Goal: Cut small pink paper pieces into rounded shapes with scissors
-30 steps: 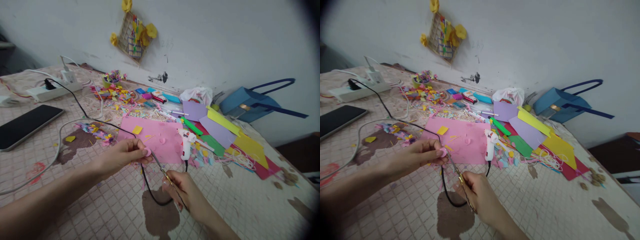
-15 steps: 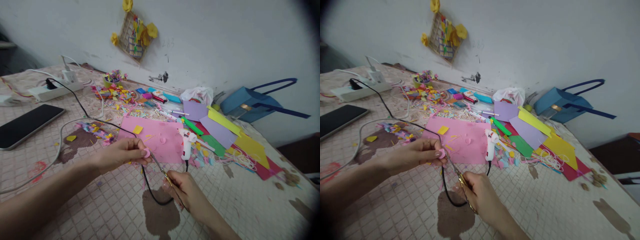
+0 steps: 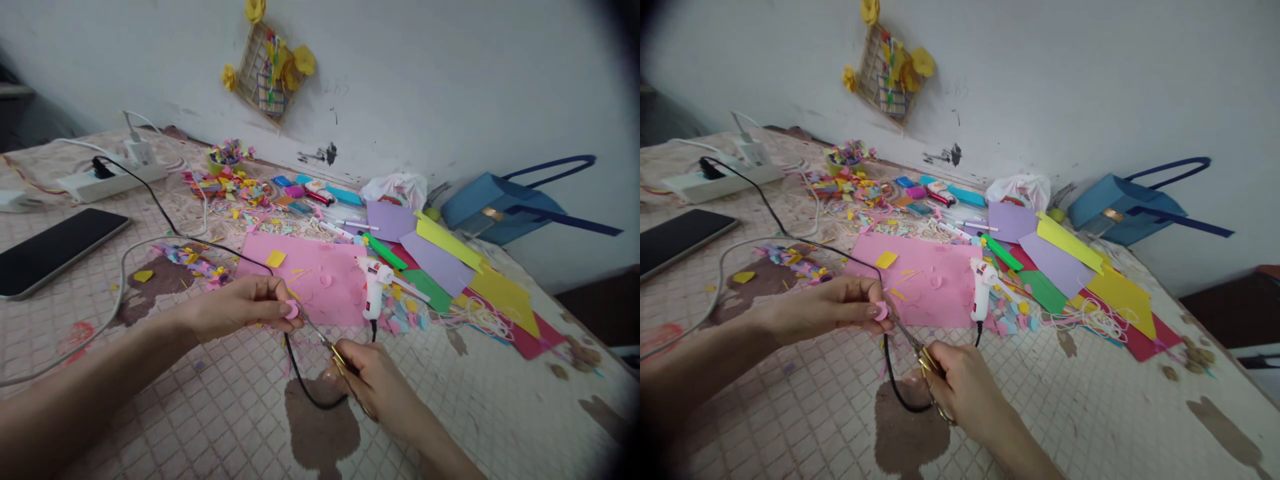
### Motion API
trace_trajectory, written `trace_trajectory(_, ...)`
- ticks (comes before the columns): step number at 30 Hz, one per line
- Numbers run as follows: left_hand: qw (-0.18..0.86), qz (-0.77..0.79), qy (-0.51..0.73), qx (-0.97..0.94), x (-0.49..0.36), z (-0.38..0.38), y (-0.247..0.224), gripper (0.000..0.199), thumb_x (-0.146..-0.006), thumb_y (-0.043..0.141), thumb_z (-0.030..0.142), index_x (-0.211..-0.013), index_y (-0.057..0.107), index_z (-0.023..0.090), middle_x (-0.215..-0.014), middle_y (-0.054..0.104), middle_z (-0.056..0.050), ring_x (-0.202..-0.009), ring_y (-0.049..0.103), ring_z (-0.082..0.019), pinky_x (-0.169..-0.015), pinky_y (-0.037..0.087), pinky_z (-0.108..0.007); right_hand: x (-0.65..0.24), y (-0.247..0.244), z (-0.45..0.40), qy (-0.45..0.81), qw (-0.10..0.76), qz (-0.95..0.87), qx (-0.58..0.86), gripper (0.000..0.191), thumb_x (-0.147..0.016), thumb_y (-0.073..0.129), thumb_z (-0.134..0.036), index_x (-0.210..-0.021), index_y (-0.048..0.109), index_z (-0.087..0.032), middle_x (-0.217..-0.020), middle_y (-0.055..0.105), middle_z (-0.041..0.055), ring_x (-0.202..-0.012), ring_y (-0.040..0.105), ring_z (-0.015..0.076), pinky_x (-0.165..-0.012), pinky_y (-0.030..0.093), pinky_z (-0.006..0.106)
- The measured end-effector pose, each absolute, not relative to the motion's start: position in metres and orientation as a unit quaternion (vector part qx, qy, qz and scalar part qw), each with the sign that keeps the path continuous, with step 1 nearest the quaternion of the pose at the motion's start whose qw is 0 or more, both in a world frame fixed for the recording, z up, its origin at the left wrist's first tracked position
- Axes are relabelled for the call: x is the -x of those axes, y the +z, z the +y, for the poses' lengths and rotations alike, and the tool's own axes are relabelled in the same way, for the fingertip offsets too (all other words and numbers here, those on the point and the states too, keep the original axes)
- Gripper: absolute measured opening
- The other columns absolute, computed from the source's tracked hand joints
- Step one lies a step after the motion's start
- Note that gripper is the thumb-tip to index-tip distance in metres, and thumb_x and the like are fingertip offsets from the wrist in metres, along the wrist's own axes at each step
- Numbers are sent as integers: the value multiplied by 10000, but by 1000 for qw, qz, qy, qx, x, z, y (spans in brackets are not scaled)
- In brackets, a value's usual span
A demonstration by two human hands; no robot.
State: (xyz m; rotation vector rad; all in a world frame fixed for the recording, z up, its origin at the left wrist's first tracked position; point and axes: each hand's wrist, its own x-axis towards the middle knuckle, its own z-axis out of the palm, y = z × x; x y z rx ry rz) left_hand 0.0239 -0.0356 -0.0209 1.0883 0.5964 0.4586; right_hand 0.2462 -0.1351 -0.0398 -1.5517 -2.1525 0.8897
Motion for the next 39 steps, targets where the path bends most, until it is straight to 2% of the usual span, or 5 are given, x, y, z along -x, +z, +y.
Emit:
trace_trajectory(5,796,273,219,-494,-24,-36,-24,115,-774,668,175,-731,571,131,-788,708,-9,-761,653,-107,-739,486,-239,-246,-40,-134,307,167,-757,553,299,-844,523,-206,-607,341,-191,-530,338,-65,-487,343,93,-484,204,238)
trace_trajectory(14,794,274,228,-493,-26,-39,-25,129,-789,655,201,-728,557,143,-811,712,-11,-777,659,-115,-755,483,-250,-242,-35,-141,514,232,-650,510,484,-854,389,-611,-722,514,-162,-490,371,-64,-414,336,80,-412,278,204)
trace_trajectory(21,782,291,240,-497,-29,-43,-23,147,-795,647,218,-720,545,142,-777,701,-6,-735,633,-102,-690,466,-222,-244,-29,-139,556,230,-614,511,581,-770,397,-721,-705,520,-157,-488,369,-64,-371,323,66,-352,263,188)
trace_trajectory(31,780,285,233,-506,-27,-41,-23,141,-785,655,204,-718,548,141,-797,712,-12,-766,657,-114,-736,490,-247,-249,-38,-136,452,218,-688,524,296,-902,446,-296,-626,448,-185,-490,422,-57,-465,385,92,-494,334,209)
trace_trajectory(39,767,279,230,-529,-24,-39,-27,135,-793,650,228,-739,561,142,-815,713,-16,-779,662,-124,-732,494,-251,-251,-36,-135,395,171,-721,543,331,-877,496,-301,-601,347,-192,-533,373,-59,-492,340,91,-454,225,215)
